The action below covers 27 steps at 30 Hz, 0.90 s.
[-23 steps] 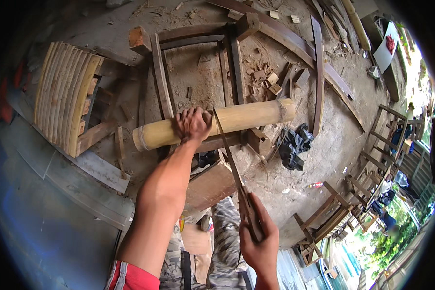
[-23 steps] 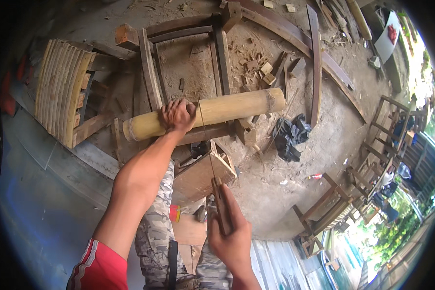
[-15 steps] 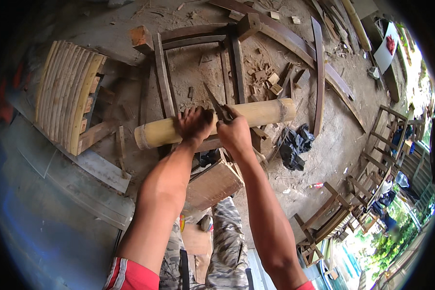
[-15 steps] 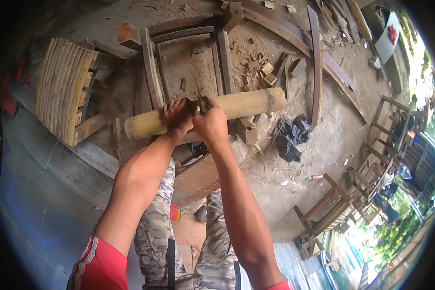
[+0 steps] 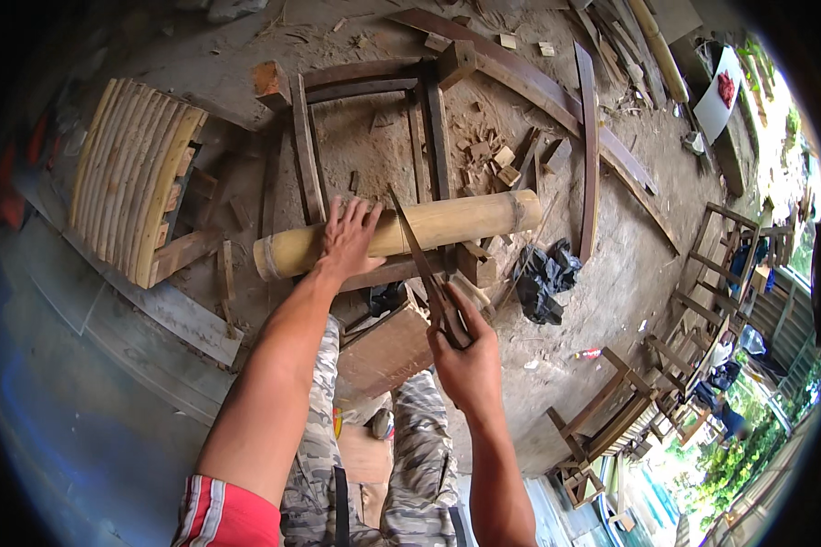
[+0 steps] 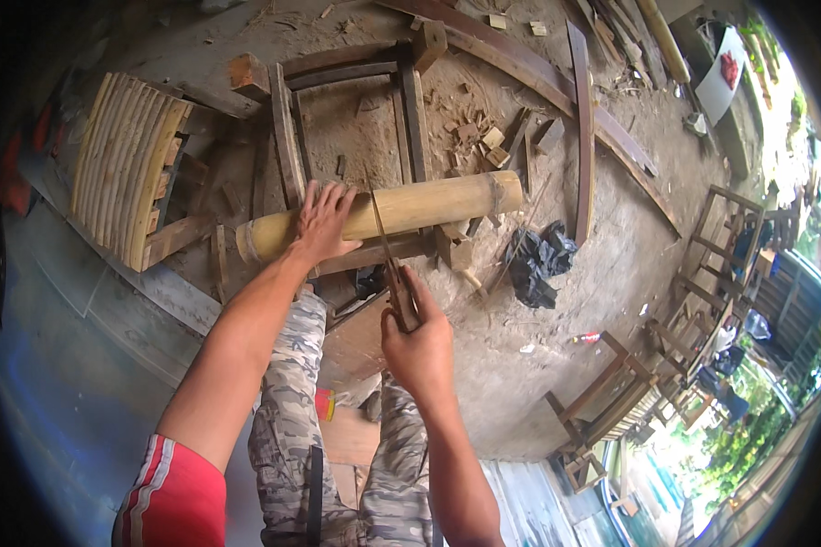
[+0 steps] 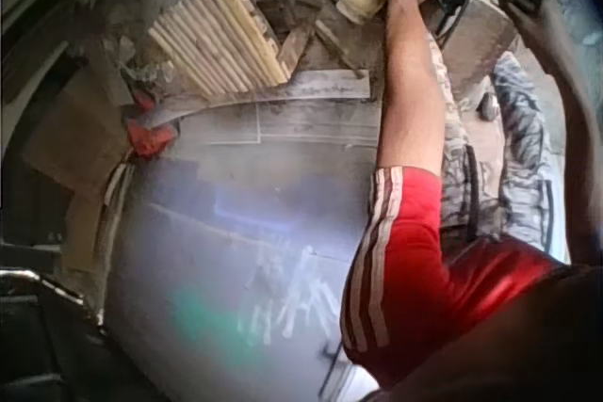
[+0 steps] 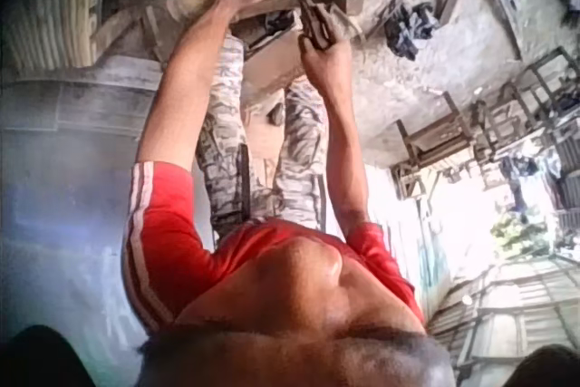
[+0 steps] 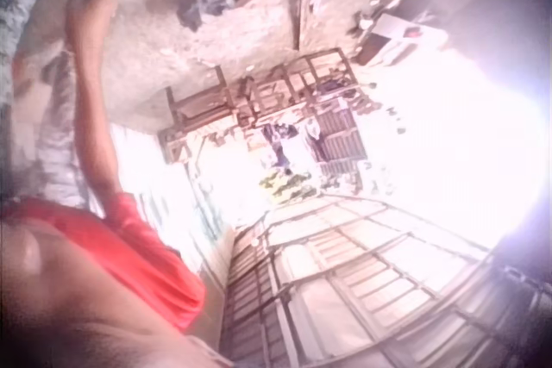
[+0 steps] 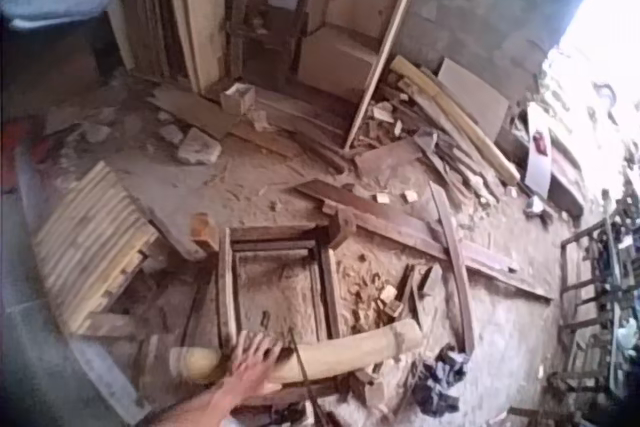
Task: The person uses a hand saw to cut and shape a cylindrical bamboo piece clamped in a wooden frame. They repeatedly rotate the bamboo and saw along its length to smooth and refine the surface.
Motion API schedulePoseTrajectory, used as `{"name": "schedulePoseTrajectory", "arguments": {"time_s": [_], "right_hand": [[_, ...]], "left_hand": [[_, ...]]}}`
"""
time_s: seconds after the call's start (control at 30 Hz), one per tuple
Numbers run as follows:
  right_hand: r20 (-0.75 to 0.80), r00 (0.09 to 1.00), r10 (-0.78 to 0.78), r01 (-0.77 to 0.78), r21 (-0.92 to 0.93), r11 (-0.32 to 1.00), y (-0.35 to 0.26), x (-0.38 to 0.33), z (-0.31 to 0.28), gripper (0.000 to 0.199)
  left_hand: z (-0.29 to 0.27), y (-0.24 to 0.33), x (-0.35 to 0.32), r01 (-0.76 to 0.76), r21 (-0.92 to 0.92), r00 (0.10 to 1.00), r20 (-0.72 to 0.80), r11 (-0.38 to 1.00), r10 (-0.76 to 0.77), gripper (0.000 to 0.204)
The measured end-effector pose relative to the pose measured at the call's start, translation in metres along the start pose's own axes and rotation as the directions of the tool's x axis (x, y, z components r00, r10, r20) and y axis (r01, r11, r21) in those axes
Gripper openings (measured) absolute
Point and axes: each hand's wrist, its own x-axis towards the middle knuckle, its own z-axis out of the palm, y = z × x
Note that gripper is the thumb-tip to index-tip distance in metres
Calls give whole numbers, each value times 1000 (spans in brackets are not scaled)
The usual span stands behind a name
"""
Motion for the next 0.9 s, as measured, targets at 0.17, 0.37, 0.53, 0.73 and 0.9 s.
{"name": "schedulePoseTrajectory", "arguments": {"time_s": [0.17,0.37,0.53,0.73,0.9], "right_hand": [[234,969,84,-84,-8,996,-31,-2,-22,75],[239,971,-14,-8,88,996,-8,-7,-21,67],[96,993,-63,77,-142,987,-44,-30,-14,54],[53,987,152,-143,-146,979,-66,-56,-18,51],[49,994,-95,104,-225,969,-56,-9,0,51]], "left_hand": [[0,9,7,236,33,939,249,971,-237,115],[9,-17,0,66,-147,994,100,987,-51,108],[10,-21,0,76,-157,993,103,985,-61,109],[6,-17,2,132,-196,982,157,972,-102,103],[21,-20,2,95,-179,994,71,979,-83,106]]}}
